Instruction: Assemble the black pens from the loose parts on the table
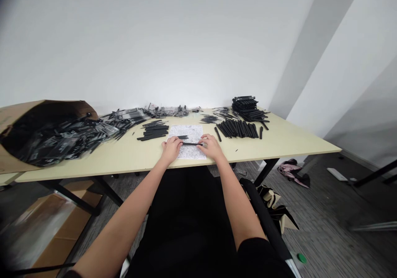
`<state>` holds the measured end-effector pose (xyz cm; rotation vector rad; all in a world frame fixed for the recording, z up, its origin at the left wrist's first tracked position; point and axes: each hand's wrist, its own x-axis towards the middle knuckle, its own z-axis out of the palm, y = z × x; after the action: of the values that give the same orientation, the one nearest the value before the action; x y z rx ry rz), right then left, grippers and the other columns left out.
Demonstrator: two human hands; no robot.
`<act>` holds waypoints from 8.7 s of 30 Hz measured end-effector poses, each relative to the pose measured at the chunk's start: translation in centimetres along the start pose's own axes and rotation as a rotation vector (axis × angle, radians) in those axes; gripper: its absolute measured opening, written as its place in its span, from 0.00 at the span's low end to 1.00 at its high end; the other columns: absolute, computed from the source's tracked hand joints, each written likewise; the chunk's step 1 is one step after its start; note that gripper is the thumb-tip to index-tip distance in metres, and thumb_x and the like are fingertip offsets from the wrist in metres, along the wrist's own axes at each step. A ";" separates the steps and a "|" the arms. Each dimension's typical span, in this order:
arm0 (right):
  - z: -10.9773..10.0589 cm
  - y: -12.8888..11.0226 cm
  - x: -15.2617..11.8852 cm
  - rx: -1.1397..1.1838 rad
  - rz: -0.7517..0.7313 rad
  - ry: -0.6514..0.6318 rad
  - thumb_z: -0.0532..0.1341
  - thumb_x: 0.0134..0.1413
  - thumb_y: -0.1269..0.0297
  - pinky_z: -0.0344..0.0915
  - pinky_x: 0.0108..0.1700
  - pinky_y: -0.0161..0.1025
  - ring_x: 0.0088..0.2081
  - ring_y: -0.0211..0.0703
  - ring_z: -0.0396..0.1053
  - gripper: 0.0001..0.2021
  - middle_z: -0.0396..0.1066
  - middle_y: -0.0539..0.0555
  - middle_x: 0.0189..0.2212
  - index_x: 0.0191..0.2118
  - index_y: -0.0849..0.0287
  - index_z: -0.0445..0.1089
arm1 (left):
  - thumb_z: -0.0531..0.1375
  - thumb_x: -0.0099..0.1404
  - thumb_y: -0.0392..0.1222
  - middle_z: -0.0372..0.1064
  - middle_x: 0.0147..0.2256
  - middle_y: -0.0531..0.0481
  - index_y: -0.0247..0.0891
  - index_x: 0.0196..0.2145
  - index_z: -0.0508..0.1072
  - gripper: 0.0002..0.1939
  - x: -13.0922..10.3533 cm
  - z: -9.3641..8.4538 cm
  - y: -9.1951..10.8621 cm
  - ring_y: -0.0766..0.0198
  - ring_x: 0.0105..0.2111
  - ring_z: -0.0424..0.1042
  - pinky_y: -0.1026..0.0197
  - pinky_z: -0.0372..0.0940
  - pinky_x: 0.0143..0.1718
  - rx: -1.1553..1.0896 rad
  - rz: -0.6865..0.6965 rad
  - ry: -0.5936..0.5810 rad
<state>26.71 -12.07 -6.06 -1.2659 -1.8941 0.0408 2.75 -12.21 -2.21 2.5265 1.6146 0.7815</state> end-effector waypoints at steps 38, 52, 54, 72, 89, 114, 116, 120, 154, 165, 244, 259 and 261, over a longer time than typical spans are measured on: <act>-0.5 -0.8 0.1 -0.009 0.003 -0.009 0.63 0.58 0.53 0.62 0.59 0.54 0.53 0.54 0.67 0.14 0.70 0.59 0.49 0.45 0.54 0.73 | 0.47 0.76 0.41 0.68 0.51 0.46 0.44 0.48 0.73 0.15 -0.1 -0.5 0.4 0.56 0.54 0.62 0.48 0.51 0.53 0.024 -0.009 -0.002; -0.5 -0.4 0.1 -0.026 -0.028 0.024 0.63 0.57 0.58 0.61 0.58 0.53 0.53 0.55 0.65 0.09 0.70 0.58 0.47 0.42 0.53 0.70 | 0.46 0.76 0.40 0.69 0.51 0.46 0.44 0.48 0.71 0.15 -0.2 -0.6 0.5 0.55 0.53 0.63 0.48 0.51 0.53 0.034 -0.031 -0.002; -0.4 -0.4 0.1 -0.039 -0.009 0.026 0.63 0.58 0.55 0.61 0.58 0.53 0.53 0.56 0.65 0.13 0.71 0.58 0.48 0.46 0.53 0.70 | 0.45 0.76 0.40 0.69 0.51 0.46 0.44 0.49 0.71 0.15 -0.2 -0.7 0.5 0.55 0.53 0.63 0.48 0.51 0.53 0.030 -0.035 -0.004; -0.6 -0.4 0.2 -0.009 0.035 0.024 0.63 0.57 0.60 0.65 0.48 0.49 0.42 0.53 0.69 0.05 0.74 0.55 0.35 0.33 0.53 0.70 | 0.43 0.77 0.41 0.71 0.50 0.45 0.42 0.47 0.71 0.17 -0.1 -0.8 0.6 0.54 0.52 0.66 0.47 0.52 0.53 0.017 -0.047 -0.042; -0.6 -0.6 -0.1 -0.224 0.193 0.147 0.60 0.59 0.64 0.65 0.47 0.53 0.45 0.57 0.69 0.08 0.76 0.58 0.41 0.40 0.53 0.76 | 0.42 0.77 0.39 0.71 0.49 0.42 0.42 0.49 0.69 0.17 -0.1 -0.9 0.6 0.53 0.50 0.66 0.48 0.52 0.52 0.040 -0.155 0.050; -0.7 0.0 0.1 0.018 0.453 0.227 0.59 0.56 0.60 0.65 0.44 0.43 0.36 0.45 0.71 0.11 0.77 0.57 0.40 0.40 0.59 0.75 | 0.45 0.74 0.38 0.75 0.47 0.40 0.33 0.48 0.72 0.17 1.3 -1.6 -4.1 0.57 0.48 0.73 0.59 0.64 0.51 -0.336 -0.504 0.445; -0.7 0.0 0.1 0.026 0.453 0.226 0.59 0.56 0.60 0.65 0.44 0.42 0.35 0.45 0.71 0.11 0.77 0.57 0.40 0.40 0.58 0.75 | 0.47 0.73 0.38 0.75 0.48 0.39 0.32 0.46 0.73 0.16 1.9 -3.1 -5.4 0.56 0.49 0.72 0.58 0.63 0.53 -0.314 -0.506 0.465; -0.8 0.0 0.1 0.051 0.451 0.226 0.59 0.55 0.59 0.65 0.44 0.42 0.35 0.45 0.71 0.11 0.77 0.56 0.39 0.39 0.58 0.75 | 0.50 0.71 0.38 0.76 0.46 0.39 0.33 0.43 0.75 0.15 3.9 -6.6 -7.9 0.52 0.48 0.73 0.54 0.63 0.53 -0.239 -0.506 0.453; -0.9 -0.7 -0.4 0.121 0.478 0.196 0.58 0.56 0.56 0.65 0.43 0.41 0.34 0.45 0.71 0.12 0.77 0.56 0.40 0.38 0.56 0.74 | 0.59 0.65 0.42 0.75 0.46 0.38 0.37 0.42 0.77 0.11 16.5 -9.8 -14.4 0.53 0.46 0.71 0.55 0.64 0.50 -0.021 -0.486 0.272; -1.1 -1.3 -0.2 0.103 0.483 0.179 0.58 0.57 0.57 0.64 0.43 0.41 0.35 0.45 0.72 0.11 0.77 0.55 0.39 0.38 0.56 0.74 | 0.60 0.64 0.42 0.76 0.46 0.40 0.37 0.42 0.78 0.11 16.7 -9.6 -15.3 0.54 0.46 0.71 0.56 0.64 0.51 -0.057 -0.496 0.300; -2.3 -3.1 -0.2 -0.144 0.470 -0.142 0.61 0.58 0.61 0.56 0.53 0.48 0.53 0.54 0.69 0.11 0.79 0.52 0.45 0.44 0.50 0.79 | 0.56 0.67 0.38 0.78 0.47 0.50 0.44 0.42 0.76 0.10 1.1 -1.9 -2.7 0.51 0.49 0.72 0.44 0.49 0.55 -0.184 -0.065 -0.066; -2.3 -2.9 -0.1 -0.125 0.492 -0.119 0.60 0.58 0.62 0.57 0.53 0.47 0.51 0.51 0.71 0.11 0.80 0.52 0.44 0.44 0.51 0.78 | 0.58 0.66 0.41 0.78 0.45 0.50 0.44 0.40 0.78 0.09 1.7 -1.7 -1.9 0.53 0.46 0.74 0.48 0.58 0.59 -0.355 -0.153 0.046; -2.2 -2.8 -0.1 -0.122 0.495 -0.114 0.60 0.58 0.62 0.57 0.53 0.46 0.51 0.50 0.71 0.11 0.80 0.52 0.44 0.44 0.51 0.78 | 0.58 0.66 0.41 0.78 0.45 0.50 0.44 0.41 0.79 0.09 1.8 -1.6 -1.4 0.53 0.46 0.74 0.48 0.58 0.59 -0.363 -0.158 0.039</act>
<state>26.04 -14.45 -3.44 -1.8248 -1.6515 0.2641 1.49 -10.40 -0.53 2.1199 1.4990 1.0051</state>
